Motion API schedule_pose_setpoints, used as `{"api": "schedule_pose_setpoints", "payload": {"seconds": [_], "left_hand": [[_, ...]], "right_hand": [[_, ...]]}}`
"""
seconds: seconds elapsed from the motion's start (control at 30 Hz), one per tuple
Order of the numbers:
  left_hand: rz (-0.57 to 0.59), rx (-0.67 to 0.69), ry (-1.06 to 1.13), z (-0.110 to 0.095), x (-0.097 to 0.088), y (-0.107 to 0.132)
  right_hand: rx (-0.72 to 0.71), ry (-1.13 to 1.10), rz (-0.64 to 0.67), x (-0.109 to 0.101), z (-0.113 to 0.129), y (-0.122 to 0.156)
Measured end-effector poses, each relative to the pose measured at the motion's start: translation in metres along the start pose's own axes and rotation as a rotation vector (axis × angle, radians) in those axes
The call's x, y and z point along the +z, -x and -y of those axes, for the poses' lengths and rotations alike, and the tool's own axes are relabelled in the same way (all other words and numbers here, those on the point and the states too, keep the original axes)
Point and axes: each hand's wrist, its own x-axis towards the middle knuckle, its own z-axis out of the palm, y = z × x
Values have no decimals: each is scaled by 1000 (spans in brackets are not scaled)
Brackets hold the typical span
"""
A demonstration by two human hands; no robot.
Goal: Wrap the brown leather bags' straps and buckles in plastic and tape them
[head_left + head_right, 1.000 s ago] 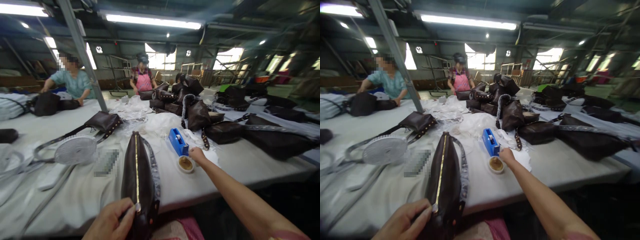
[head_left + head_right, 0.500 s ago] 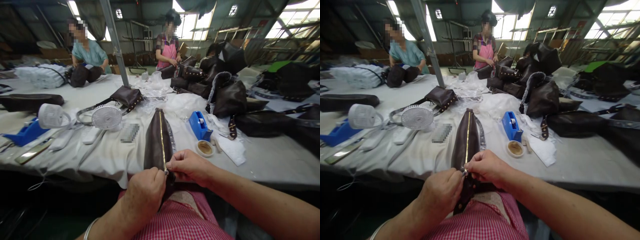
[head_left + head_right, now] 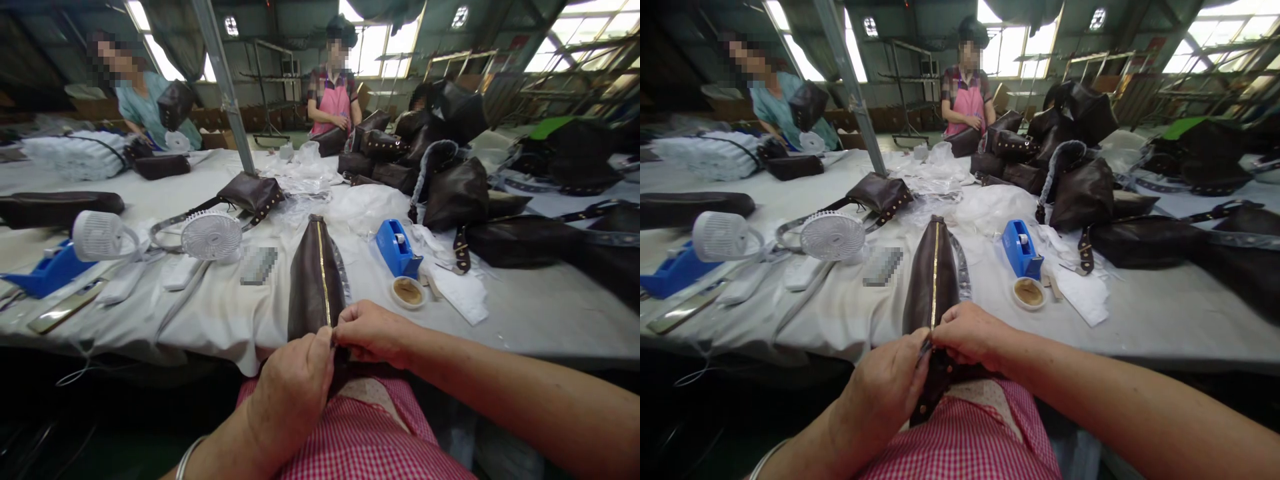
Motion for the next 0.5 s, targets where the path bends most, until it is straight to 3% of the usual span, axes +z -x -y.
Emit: {"api": "schedule_pose_setpoints", "payload": {"seconds": [0.23, 0.5], "left_hand": [[149, 26, 9, 5, -10, -10], [510, -386, 387, 9, -30, -38]], "right_hand": [[-93, 0, 6, -9, -1, 15], [-91, -155, -87, 3, -2, 30]]}}
